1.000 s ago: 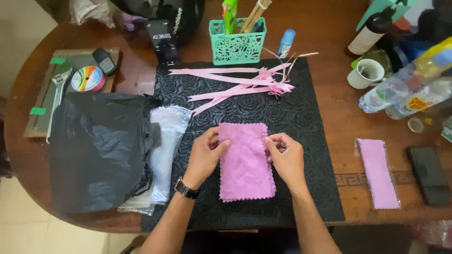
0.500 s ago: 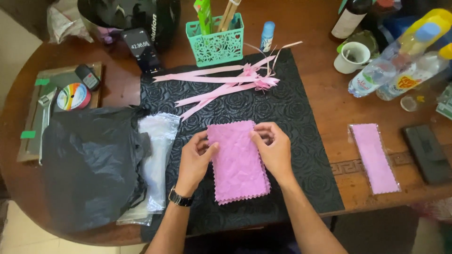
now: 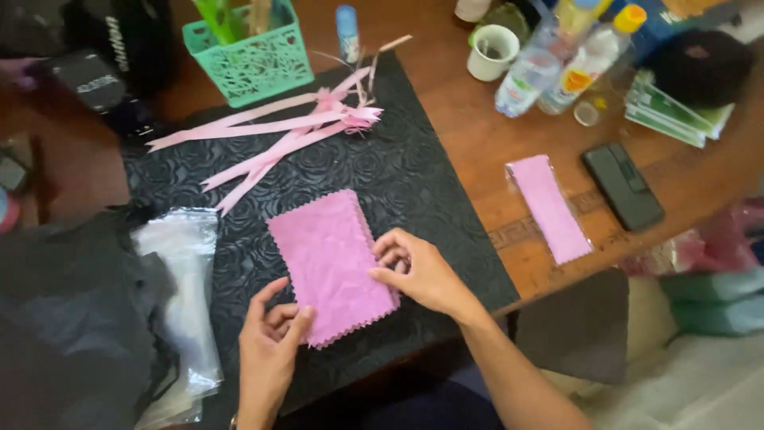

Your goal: Packaging small pink microfiber cloths into individual clear plastic sleeves.

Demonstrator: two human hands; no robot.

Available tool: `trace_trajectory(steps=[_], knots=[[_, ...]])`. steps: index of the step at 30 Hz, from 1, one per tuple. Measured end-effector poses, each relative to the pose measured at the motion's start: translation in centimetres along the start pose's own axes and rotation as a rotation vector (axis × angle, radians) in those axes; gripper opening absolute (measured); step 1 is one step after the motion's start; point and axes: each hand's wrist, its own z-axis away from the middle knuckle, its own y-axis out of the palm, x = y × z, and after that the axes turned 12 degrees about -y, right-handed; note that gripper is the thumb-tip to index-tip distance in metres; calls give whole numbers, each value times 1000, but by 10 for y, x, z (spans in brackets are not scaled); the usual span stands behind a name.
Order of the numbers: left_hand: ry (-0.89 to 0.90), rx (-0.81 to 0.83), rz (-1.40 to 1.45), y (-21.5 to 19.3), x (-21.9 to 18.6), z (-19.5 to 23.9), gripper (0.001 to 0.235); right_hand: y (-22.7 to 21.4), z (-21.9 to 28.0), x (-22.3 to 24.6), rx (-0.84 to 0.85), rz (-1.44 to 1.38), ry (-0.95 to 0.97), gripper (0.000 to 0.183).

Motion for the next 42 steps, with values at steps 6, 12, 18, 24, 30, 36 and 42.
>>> trace_trajectory(steps=[6, 12, 18, 24, 30, 36, 42], knots=[[640, -406, -696, 15, -26, 24, 42, -56, 11, -16, -278, 116, -46, 26], [991, -330, -739, 56, -48, 24, 28, -173, 49, -150, -643, 435, -190, 34], [940, -351, -1100, 89, -28, -9, 66, -214, 77, -238, -647, 1107, -366, 41], [860, -318, -1219, 90, -2, -26, 73, -201, 69, -246, -735, 1339, -368, 29], [892, -312, -1095, 84, -16, -13, 63, -186, 58, -187, -703, 969, -108, 24], [663, 46, -127, 74, -45, 37, 31, -132, 55, -187, -636, 513, -28, 33], [209, 402, 246, 55, -30, 32, 52, -1, 72, -103, -177, -172, -57, 28]])
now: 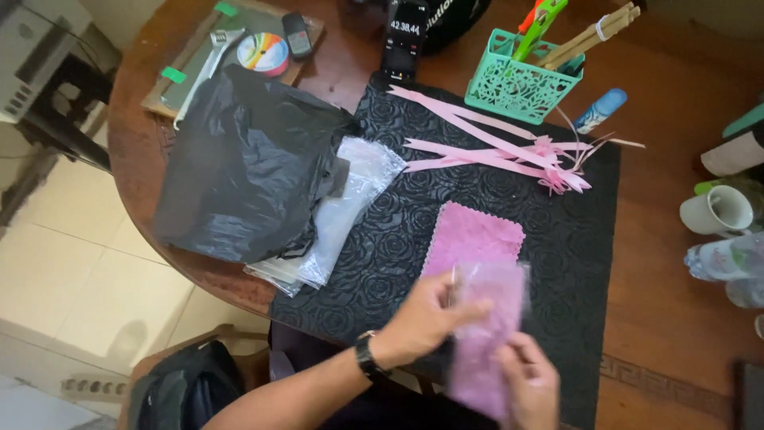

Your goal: Packaging small pink microfiber cloths into individual clear plastic sleeves.

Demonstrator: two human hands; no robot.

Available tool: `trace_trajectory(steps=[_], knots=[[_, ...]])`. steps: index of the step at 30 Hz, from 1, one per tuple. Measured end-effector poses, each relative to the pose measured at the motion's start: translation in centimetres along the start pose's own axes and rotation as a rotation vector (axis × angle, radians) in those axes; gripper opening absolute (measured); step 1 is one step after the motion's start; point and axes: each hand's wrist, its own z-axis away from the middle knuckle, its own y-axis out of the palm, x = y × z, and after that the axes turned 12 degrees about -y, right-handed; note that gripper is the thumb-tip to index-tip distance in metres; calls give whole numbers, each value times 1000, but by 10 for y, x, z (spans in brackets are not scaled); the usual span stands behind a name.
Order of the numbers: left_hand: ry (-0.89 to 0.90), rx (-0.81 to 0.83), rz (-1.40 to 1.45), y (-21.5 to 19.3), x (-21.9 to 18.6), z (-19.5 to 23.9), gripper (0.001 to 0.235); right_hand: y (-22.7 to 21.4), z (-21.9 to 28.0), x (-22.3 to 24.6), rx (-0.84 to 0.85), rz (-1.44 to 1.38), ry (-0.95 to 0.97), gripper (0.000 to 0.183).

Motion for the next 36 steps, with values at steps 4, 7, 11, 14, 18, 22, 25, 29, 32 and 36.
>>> trace_trajectory(steps=[4, 7, 11, 14, 18, 22, 25, 29, 32, 36], knots=[[96, -232, -114, -25, -4, 16, 40, 54, 0, 70, 66, 51, -217, 18], [73, -280, -251, -36, 0, 31, 47, 65, -9, 106, 17, 88, -307, 27], [-39, -191, -430, -42, 14, 44, 58, 69, -26, 138, 105, 68, -389, 57], [-80, -153, -505, -46, 20, 52, 60, 72, -35, 160, -32, 325, -296, 26], [-67, -145, -500, -54, 26, 58, 60, 66, -46, 164, -6, 236, -324, 7], [-102, -153, -481, -57, 21, 63, 39, 58, -52, 175, 229, 278, -358, 3], [-108, -129, -477, -54, 12, 66, 26, 53, -63, 180, 506, 331, -444, 5], [-16, -92, -635, -53, 7, 66, 31, 44, -81, 177, 878, 363, -384, 13], [-31, -109, -748, -47, -6, 69, 25, 44, -83, 169, 970, 352, -372, 17], [1, -131, -859, -47, -4, 68, 21, 46, -84, 156, 1056, 328, -367, 18]])
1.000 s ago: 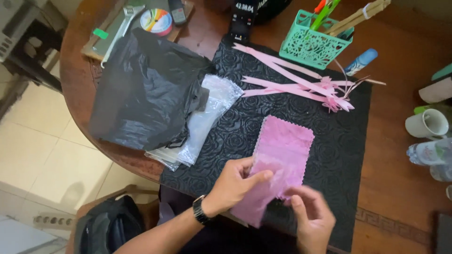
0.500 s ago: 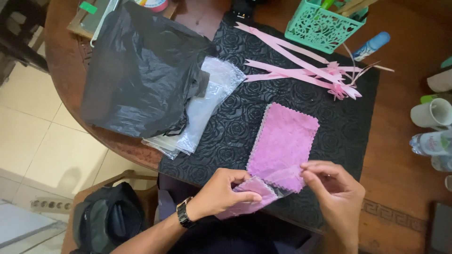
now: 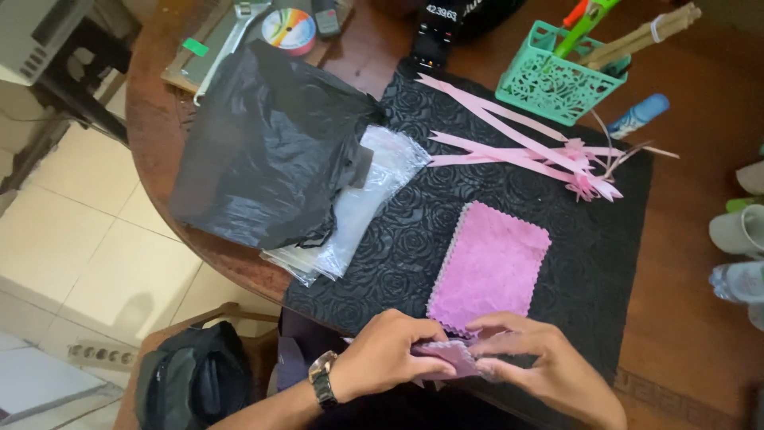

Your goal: Packaging small pink microfiber cloths into individual clear plastic sleeves.

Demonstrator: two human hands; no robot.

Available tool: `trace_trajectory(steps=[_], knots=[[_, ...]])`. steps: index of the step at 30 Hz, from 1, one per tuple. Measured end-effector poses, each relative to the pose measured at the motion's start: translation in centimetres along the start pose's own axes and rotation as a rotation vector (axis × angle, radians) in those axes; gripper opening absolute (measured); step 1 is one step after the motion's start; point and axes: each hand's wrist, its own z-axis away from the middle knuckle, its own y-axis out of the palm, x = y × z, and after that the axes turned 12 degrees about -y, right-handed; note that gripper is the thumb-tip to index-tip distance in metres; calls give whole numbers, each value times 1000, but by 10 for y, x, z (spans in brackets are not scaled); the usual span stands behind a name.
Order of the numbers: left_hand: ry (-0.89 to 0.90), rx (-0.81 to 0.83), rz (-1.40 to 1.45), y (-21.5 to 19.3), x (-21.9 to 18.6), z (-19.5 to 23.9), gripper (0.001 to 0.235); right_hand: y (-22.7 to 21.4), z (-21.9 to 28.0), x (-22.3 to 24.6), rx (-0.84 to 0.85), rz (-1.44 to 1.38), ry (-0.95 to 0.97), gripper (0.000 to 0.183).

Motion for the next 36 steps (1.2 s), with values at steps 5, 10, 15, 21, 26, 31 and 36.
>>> trace_trajectory(steps=[5, 10, 15, 21, 26, 31, 36], knots=[[34, -21, -70, 0, 1, 1, 21, 6, 2, -17, -8, -149, -127, 29], [38, -27, -114, 0, 2, 0, 21, 8, -4, -7, -32, -42, -97, 21], [82, -42, -99, 0, 3, 0, 22, 16, -4, -14, -29, -22, -8, 14], [90, -38, -86, -3, 6, -1, 20, 2, 8, -6, -125, 67, -55, 24], [58, -94, 41, -9, 9, -2, 22, -17, 32, -14, -631, -90, 40, 39], [-12, -74, 154, -16, 4, -2, 19, -6, 22, -50, -944, -304, 82, 22], [-192, -44, 556, -24, 8, 2, 12, -24, 28, -55, -962, -1268, -646, 55]])
